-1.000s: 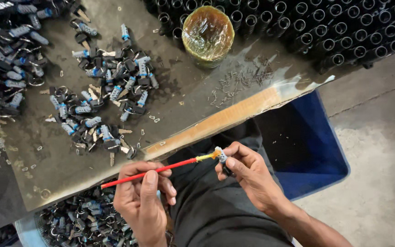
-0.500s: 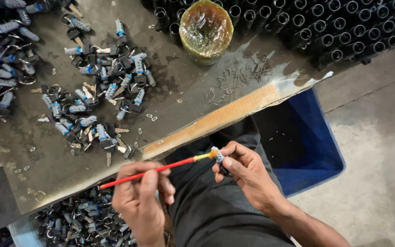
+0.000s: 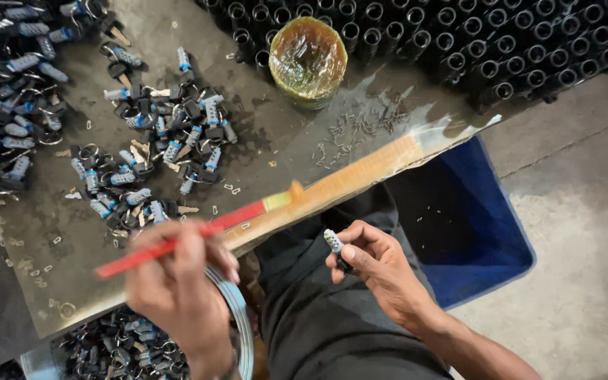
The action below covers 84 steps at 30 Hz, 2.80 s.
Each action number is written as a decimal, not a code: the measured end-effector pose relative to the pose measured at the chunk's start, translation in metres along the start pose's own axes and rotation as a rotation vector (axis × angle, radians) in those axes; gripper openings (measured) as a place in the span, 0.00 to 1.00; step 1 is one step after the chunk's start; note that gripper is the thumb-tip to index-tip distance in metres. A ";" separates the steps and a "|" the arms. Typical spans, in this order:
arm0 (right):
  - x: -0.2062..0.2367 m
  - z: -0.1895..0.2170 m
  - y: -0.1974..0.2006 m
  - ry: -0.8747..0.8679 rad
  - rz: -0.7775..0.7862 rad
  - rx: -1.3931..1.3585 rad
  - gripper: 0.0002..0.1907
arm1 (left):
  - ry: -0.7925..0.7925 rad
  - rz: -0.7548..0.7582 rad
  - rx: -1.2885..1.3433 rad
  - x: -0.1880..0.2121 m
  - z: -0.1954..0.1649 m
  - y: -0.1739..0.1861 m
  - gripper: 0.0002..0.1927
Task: The person repeatedly picks small metal keys from a pile, applies a yellowish adhesive to the key head using a red-handled brush, and places the treated keys back on the table. The process is repeated continuously throughout the clip.
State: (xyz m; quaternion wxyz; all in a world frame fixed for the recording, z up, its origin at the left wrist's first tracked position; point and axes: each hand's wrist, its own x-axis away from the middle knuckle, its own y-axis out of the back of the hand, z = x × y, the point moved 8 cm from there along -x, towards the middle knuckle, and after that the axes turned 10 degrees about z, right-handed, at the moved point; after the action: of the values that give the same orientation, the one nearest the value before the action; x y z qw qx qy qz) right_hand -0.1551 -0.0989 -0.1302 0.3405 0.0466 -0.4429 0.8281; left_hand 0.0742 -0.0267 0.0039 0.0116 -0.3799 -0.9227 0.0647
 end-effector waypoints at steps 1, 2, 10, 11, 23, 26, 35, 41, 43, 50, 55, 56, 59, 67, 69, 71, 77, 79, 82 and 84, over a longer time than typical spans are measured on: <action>0.000 0.000 0.001 -0.020 -0.023 0.039 0.10 | -0.103 0.041 -0.018 -0.015 -0.010 -0.009 0.03; -0.001 0.001 0.001 -0.041 -0.044 0.079 0.10 | -0.148 0.051 0.004 -0.036 -0.011 -0.018 0.03; 0.008 0.021 -0.016 -0.029 0.082 0.265 0.24 | -0.034 0.201 -0.755 -0.097 -0.016 -0.042 0.14; 0.010 0.023 -0.015 -0.047 0.095 0.274 0.25 | -0.027 0.128 -0.718 -0.085 -0.026 -0.021 0.11; -0.030 -0.108 -0.166 -0.149 1.050 0.850 0.37 | -0.096 -0.143 -0.746 0.016 -0.096 0.063 0.06; -0.017 -0.083 -0.145 -0.135 1.030 0.859 0.31 | -0.108 -0.012 -0.832 0.001 -0.072 0.040 0.06; -0.007 -0.009 -0.050 -0.260 0.452 0.729 0.20 | -0.141 0.083 -1.339 -0.041 -0.003 0.003 0.12; -0.006 -0.009 -0.040 -0.225 0.371 0.629 0.18 | -0.278 0.073 -1.458 -0.057 0.002 0.003 0.10; -0.008 -0.004 -0.047 -0.183 0.358 0.644 0.17 | -0.332 0.049 -1.415 -0.052 -0.010 0.006 0.08; -0.020 0.024 -0.070 0.049 0.345 0.611 0.12 | -0.340 0.010 -1.208 -0.052 -0.034 0.018 0.06; -0.016 0.039 -0.073 0.145 0.260 0.586 0.09 | -0.410 0.018 -1.141 -0.045 -0.052 0.006 0.06; -0.011 0.043 -0.073 0.183 0.228 0.601 0.09 | -0.383 0.019 -1.103 -0.036 -0.054 0.003 0.06; 0.002 0.065 -0.077 0.476 0.159 0.820 0.14 | -0.369 0.201 -1.077 -0.007 -0.054 -0.032 0.06; -0.002 0.014 -0.025 0.023 0.147 0.700 0.09 | -0.247 0.564 -0.801 0.001 0.000 -0.094 0.17; 0.002 0.006 -0.011 -0.027 0.059 0.675 0.10 | -0.367 0.503 -0.930 -0.009 0.005 -0.102 0.17; 0.009 0.004 -0.001 -0.039 0.029 0.663 0.11 | -0.407 0.563 -0.968 -0.014 0.016 -0.111 0.19; 0.013 0.007 0.006 0.097 0.059 0.261 0.19 | -0.546 0.631 -1.115 -0.015 0.034 -0.123 0.25; 0.013 0.007 0.009 0.085 0.020 0.285 0.18 | -0.588 0.638 -1.131 -0.009 0.035 -0.120 0.22; 0.010 0.006 0.012 0.015 -0.030 0.311 0.14 | -0.633 0.626 -1.129 0.002 0.035 -0.110 0.13; 0.007 0.007 0.010 0.006 -0.018 0.227 0.14 | -0.619 0.607 -1.094 0.009 0.033 -0.102 0.12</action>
State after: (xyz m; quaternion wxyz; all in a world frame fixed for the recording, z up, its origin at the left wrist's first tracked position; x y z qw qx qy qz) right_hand -0.1678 -0.1041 -0.1301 0.3420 0.0863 -0.3449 0.8699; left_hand -0.0061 -0.0954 -0.0162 -0.4633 -0.5363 -0.6367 -0.3038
